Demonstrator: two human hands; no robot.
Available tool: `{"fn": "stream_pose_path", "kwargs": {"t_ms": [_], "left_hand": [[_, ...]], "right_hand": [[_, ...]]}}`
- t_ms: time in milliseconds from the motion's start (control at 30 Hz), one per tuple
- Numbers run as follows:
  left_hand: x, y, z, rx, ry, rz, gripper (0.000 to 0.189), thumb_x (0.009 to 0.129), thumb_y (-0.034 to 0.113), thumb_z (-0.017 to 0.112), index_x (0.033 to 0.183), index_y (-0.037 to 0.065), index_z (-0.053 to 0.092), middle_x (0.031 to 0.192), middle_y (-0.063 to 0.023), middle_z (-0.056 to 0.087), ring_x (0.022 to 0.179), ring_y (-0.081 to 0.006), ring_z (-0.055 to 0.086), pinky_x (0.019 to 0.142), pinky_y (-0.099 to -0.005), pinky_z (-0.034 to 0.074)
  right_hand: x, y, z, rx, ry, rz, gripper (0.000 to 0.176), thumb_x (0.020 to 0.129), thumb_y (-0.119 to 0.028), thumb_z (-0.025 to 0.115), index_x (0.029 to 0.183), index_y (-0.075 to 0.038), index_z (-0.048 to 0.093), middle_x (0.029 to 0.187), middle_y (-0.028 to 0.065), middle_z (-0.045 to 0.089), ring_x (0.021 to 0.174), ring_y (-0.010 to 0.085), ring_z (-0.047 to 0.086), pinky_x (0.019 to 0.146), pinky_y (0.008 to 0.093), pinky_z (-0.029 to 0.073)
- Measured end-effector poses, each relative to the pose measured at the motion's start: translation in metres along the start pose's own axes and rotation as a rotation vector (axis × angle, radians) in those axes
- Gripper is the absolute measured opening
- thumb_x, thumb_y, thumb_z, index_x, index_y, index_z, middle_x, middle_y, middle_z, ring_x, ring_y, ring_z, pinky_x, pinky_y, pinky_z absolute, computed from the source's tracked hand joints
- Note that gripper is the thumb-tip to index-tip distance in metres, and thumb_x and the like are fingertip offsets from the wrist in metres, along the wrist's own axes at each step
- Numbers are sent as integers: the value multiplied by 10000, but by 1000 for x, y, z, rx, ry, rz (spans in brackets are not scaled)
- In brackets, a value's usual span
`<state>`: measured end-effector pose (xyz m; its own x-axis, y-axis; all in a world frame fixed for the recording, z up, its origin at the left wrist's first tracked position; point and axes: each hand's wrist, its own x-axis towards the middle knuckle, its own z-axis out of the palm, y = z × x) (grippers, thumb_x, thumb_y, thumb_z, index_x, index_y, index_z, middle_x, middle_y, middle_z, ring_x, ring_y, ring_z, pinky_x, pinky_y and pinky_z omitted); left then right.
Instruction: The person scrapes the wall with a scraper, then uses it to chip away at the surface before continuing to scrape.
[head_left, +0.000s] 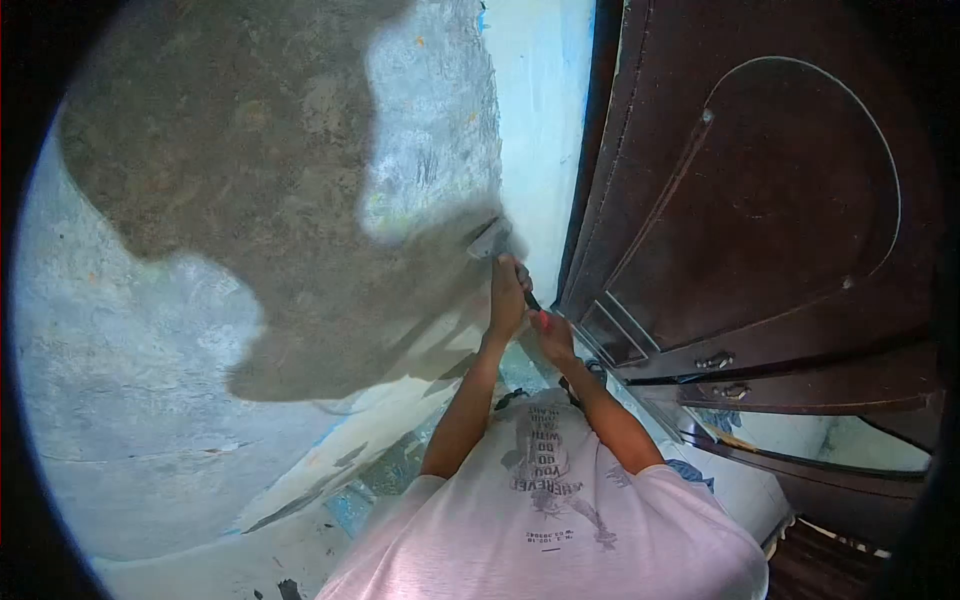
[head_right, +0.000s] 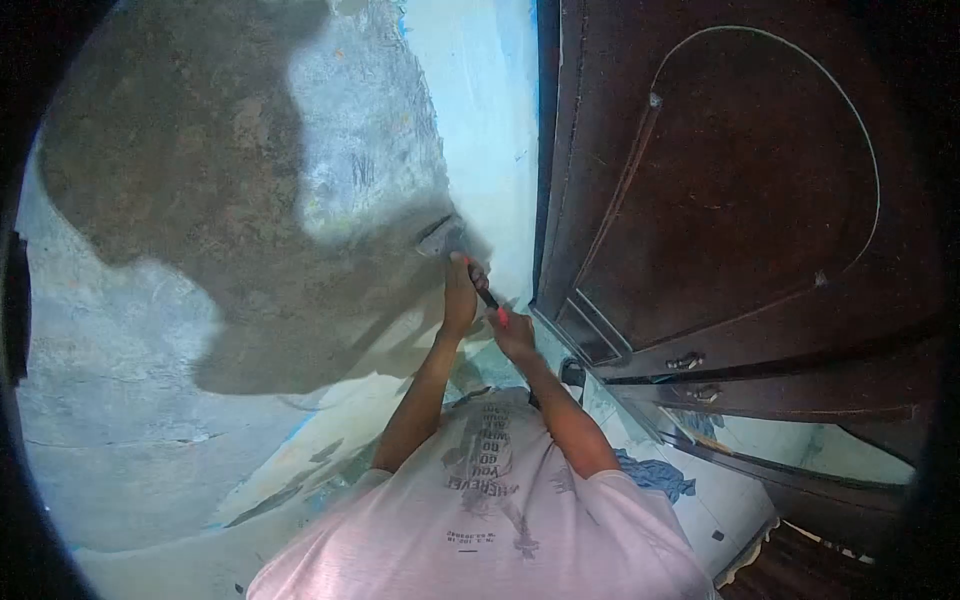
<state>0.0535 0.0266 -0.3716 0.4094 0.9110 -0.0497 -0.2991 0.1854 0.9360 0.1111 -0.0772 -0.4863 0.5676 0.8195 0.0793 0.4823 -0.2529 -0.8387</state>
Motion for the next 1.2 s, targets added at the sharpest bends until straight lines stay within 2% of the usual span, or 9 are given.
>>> {"fn": "stream_pose_path", "kwargs": {"t_ms": [133, 400, 467, 533, 667, 733, 833, 1000, 1200], "left_hand": [[11, 34, 8, 153, -103, 81, 421, 1084, 469, 329, 879, 111, 411, 694, 10, 388, 596, -103, 386, 561, -269, 362], [5, 11, 3, 16, -80, 11, 395, 1092, 426, 330, 882, 103, 416, 699, 15, 384, 597, -91, 380, 562, -258, 352], [9, 31, 9, -17, -89, 57, 415, 1090, 440, 329, 872, 98, 415, 697, 13, 382, 597, -97, 383, 559, -264, 350], [12, 49, 11, 178, -119, 85, 415, 1092, 431, 328, 866, 93, 413, 695, 14, 379, 591, -100, 377, 556, -270, 349], [2, -7, -6, 92, -38, -9, 455, 1088, 469, 298, 864, 91, 415, 699, 2, 399, 585, -109, 377, 553, -277, 343], [3, 1, -4, 73, -54, 23, 470, 1087, 478, 283, 862, 87, 415, 700, -11, 411, 587, -119, 383, 554, -287, 344], [18, 36, -1, 327, -76, 119, 401, 1089, 382, 307, 851, 76, 410, 696, -19, 410, 578, -127, 376, 557, -297, 349], [12, 14, -3, 228, -113, 87, 421, 1092, 404, 307, 853, 76, 419, 694, -8, 405, 590, -122, 388, 557, -292, 354], [21, 20, -1, 231, -90, 34, 420, 1093, 430, 316, 859, 103, 436, 703, 6, 407, 617, -122, 408, 600, -297, 380]], "right_hand": [[21, -45, -28, 149, -23, -11, 512, 985, -455, 556, 809, 20, 624, 592, 225, 531, 553, 400, 564, 589, 479, 426], [9, -15, -11, -14, -85, 132, 532, 989, -516, 496, 888, -17, 650, 727, 221, 640, 755, 411, 660, 687, 497, 478], [25, -32, -22, 70, -83, 4, 495, 992, -481, 517, 888, -14, 645, 729, 222, 637, 768, 416, 657, 696, 487, 482], [24, -43, -23, 106, -93, 83, 449, 993, -437, 543, 879, -14, 643, 703, 213, 631, 741, 418, 656, 684, 480, 485], [12, 18, 21, 215, 119, -161, 462, 1002, -391, 534, 793, 14, 608, 602, 210, 525, 555, 374, 558, 567, 457, 422], [12, 14, 15, -45, -89, -33, 453, 1008, -384, 524, 821, 15, 628, 619, 216, 537, 564, 380, 559, 572, 459, 420], [32, -27, -8, 138, -50, -53, 473, 996, -401, 560, 794, 23, 618, 638, 244, 566, 602, 412, 594, 577, 477, 431], [17, 15, 26, -56, 45, -87, 461, 992, -410, 569, 823, 11, 653, 672, 243, 624, 651, 399, 655, 603, 480, 469], [24, -30, -9, 83, -48, 35, 506, 999, -462, 542, 859, 5, 677, 712, 225, 648, 694, 414, 647, 660, 459, 490]]}}
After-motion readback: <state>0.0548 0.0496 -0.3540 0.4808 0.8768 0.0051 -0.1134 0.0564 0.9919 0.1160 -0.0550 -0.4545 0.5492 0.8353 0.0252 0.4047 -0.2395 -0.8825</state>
